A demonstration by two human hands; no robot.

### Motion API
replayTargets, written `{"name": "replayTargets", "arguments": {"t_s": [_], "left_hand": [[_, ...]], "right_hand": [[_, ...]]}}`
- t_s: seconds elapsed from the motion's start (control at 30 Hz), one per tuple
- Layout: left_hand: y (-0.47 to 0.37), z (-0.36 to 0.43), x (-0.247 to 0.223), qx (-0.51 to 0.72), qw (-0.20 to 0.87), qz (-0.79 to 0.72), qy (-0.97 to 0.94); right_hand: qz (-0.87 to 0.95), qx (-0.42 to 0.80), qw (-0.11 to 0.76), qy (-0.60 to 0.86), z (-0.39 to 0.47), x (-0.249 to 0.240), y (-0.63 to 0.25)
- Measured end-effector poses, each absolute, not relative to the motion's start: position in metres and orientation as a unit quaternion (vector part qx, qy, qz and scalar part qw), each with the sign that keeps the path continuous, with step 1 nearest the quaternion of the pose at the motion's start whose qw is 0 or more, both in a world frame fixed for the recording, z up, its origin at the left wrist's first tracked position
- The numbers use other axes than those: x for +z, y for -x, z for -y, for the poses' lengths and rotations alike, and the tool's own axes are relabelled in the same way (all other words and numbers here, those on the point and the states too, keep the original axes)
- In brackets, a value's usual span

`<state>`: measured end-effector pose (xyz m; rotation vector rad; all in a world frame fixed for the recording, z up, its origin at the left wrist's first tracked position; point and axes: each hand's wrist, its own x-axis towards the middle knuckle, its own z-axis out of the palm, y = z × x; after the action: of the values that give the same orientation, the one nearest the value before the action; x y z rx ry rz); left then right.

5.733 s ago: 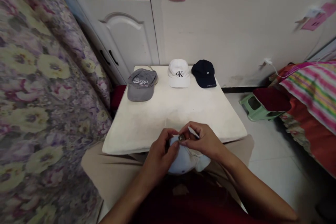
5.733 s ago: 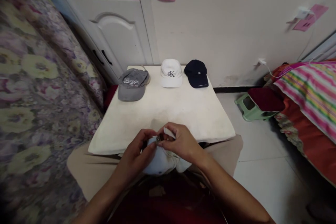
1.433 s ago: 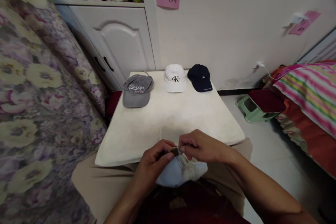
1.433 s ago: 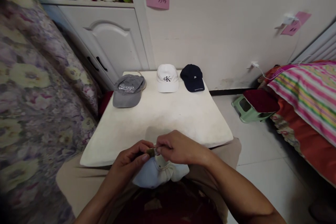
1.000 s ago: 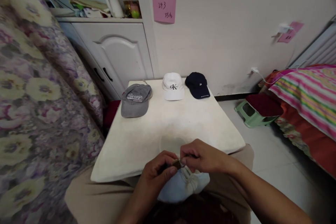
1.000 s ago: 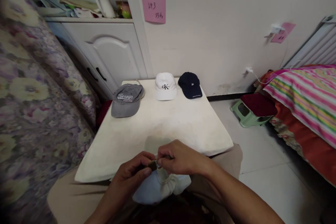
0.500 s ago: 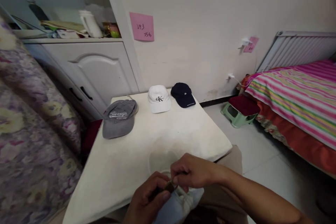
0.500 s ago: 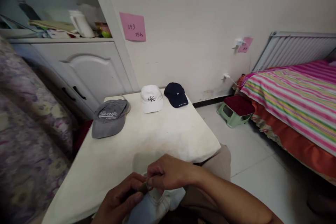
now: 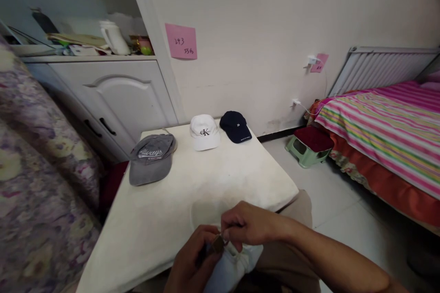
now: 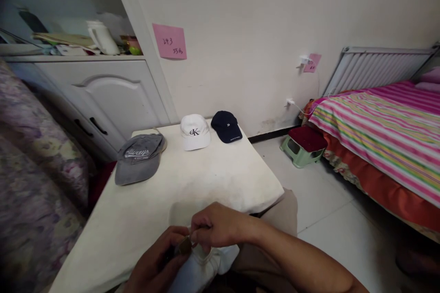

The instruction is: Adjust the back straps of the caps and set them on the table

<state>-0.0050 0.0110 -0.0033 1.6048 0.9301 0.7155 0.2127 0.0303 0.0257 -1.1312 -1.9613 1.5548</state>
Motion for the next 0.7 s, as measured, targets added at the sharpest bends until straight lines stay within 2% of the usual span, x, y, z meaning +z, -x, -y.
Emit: {"name": "replayTargets", "arguments": {"t_s": [0.13,0.4,0.6,0.7], "left_hand": [[0.002,-0.01,-0.007,0.343,0.557,-0.402,-0.641],[0.001,-0.011,-0.013,0.396,0.62,-0.414,-0.536],[-0.003,-0.011,-0.012,0.371,0.65,-0.394,-0.533],[-0.003,-0.012,-0.013,0.371,0.634,-0.417,-0.535]], "right_hand": [[0.692,0.563,0.214,0.398,-0.03,0.025,-0.212],[0.574,0.696,0.267,0.339,-0.032,0.012,-0.21],[0.556,0.736,0.211,0.322,-0.037,0.016,-0.212],[0.562,0.735,0.211,0.316,-0.037,0.015,-0.213]]}}
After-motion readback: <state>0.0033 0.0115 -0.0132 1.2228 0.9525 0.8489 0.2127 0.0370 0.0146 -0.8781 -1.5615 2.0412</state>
